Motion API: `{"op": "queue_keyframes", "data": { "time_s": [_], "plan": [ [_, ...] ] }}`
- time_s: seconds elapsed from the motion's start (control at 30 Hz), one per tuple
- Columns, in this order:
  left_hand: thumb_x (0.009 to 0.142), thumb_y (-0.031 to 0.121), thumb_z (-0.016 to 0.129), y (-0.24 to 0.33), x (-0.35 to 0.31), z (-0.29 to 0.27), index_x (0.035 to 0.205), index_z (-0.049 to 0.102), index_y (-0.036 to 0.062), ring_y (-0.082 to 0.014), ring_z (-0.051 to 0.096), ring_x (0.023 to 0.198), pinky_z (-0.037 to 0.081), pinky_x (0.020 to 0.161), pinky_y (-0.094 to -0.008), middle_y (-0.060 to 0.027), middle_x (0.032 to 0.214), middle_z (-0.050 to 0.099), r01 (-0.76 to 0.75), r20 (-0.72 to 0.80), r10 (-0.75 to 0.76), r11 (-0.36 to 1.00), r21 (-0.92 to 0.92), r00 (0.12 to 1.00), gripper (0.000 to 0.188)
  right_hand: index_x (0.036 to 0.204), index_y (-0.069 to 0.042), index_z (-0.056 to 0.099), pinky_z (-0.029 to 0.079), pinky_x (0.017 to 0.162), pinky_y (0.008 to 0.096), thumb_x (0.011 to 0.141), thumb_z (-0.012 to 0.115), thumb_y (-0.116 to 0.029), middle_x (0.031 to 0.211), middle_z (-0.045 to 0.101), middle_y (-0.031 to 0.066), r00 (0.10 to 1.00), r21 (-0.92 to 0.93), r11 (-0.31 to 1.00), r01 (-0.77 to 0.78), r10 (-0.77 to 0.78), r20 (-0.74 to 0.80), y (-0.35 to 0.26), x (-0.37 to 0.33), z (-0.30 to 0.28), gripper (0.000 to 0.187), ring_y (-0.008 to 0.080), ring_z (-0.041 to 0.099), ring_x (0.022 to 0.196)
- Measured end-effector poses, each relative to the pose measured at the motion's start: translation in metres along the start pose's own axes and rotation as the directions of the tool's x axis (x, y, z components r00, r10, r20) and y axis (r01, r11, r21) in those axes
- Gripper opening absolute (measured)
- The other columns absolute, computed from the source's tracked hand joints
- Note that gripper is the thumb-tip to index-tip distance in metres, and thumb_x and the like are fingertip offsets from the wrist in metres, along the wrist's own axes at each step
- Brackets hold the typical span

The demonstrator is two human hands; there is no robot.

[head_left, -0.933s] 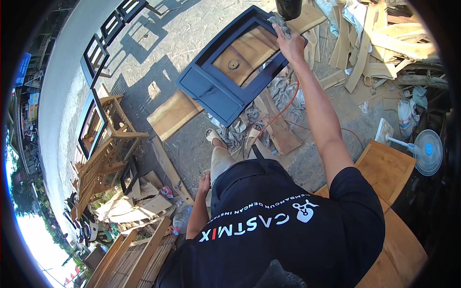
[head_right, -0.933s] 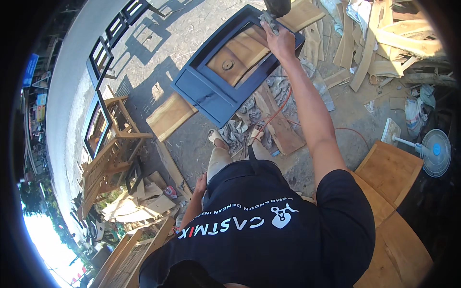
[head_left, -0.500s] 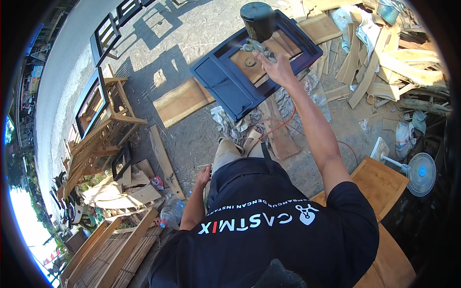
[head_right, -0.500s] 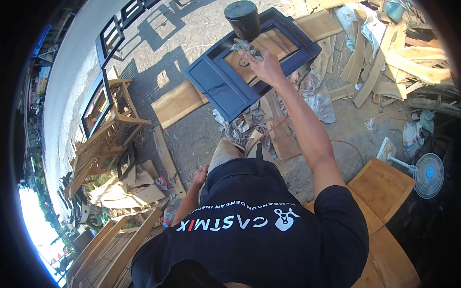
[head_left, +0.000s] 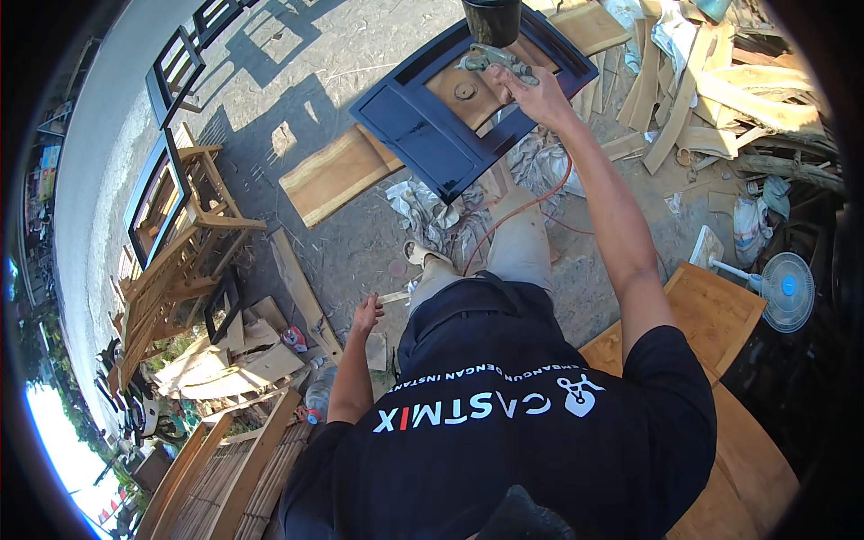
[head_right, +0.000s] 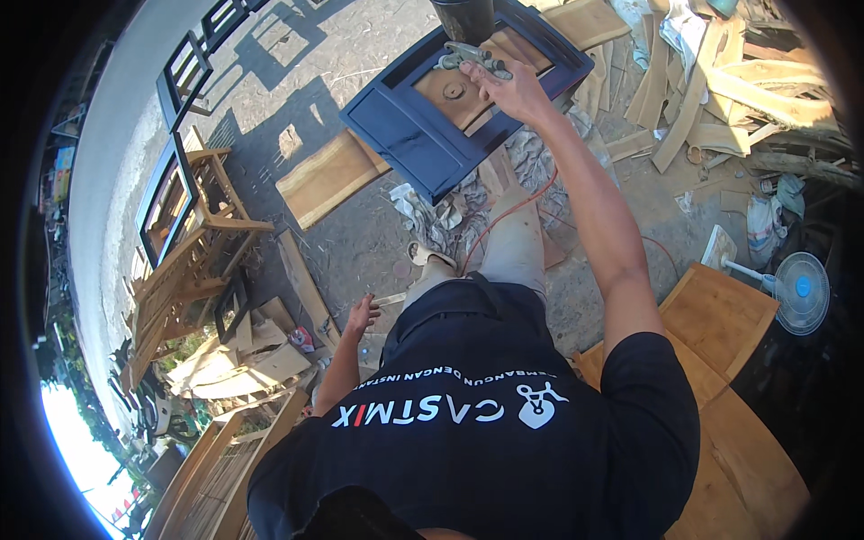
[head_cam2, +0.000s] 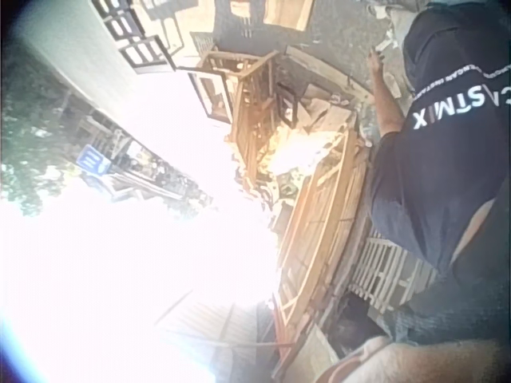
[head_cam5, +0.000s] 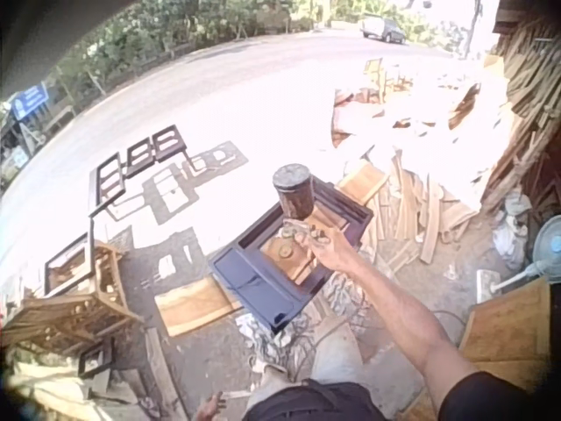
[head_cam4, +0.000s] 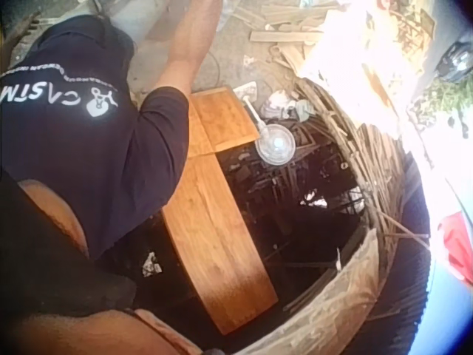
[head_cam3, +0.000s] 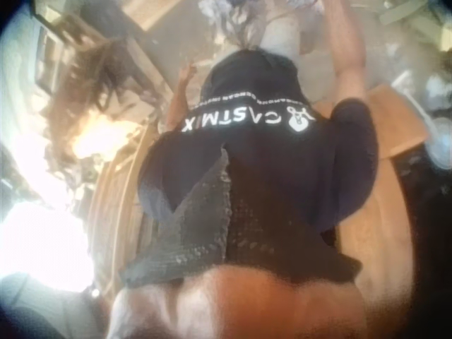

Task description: The person uses a spray gun to apply a dark finish to a wooden frame, turning it over to cover different sides, and then uses a small tool to scrape or clean the edges of the frame.

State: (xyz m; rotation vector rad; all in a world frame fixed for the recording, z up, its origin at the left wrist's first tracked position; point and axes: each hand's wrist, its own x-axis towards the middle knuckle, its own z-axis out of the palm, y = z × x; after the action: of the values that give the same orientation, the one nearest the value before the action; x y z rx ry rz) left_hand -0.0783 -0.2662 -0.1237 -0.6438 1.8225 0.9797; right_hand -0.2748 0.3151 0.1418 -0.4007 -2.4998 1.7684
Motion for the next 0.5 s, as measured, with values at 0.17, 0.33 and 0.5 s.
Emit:
{"op": "queue_keyframes", "data": {
  "time_s": [0.17,0.33,0.5],
  "plan": [
    [0.1,0.059,0.05,0.005,-0.008,0.045,0.146,0.052,0.0095,-0.0263,0.07,0.104,0.051,0.081,-0.0405,-0.0158,0.128,0.067,0.077,-0.061,-0.08,0.996,-0.055,0.995,0.067,0.114,-0.003,0.076,0.049,0.068,0.0302,0.1,0.067,-0.043,0.086,0.069,0.0042,0.982,-0.02,0.999,-0.05,0.052,0.184,0.049,0.032,-0.046,0.044,0.0106,0.058,0.069],
    [0.101,0.06,0.048,0.02,-0.03,0.169,0.148,0.05,0.007,-0.0311,0.07,0.109,0.05,0.088,-0.0456,-0.0174,0.133,0.065,0.118,-0.134,-0.156,0.96,-0.256,0.979,0.071,0.116,-0.005,0.076,0.048,0.066,0.0288,0.101,0.068,-0.04,0.087,0.068,0.003,0.884,0.101,0.991,-0.093,0.036,0.466,0.071,0.029,-0.096,0.039,0.0079,0.055,0.069],
    [0.101,0.061,0.047,0.059,-0.083,0.33,0.149,0.05,0.0081,-0.0318,0.069,0.111,0.051,0.09,-0.0459,-0.0183,0.136,0.064,0.187,-0.108,-0.238,0.918,-0.351,0.965,0.071,0.117,-0.003,0.075,0.049,0.066,0.0284,0.1,0.069,-0.04,0.083,0.066,0.0026,0.703,-0.085,0.996,0.04,0.032,0.71,0.08,0.049,-0.149,0.042,0.0077,0.054,0.07]
  ]
}}
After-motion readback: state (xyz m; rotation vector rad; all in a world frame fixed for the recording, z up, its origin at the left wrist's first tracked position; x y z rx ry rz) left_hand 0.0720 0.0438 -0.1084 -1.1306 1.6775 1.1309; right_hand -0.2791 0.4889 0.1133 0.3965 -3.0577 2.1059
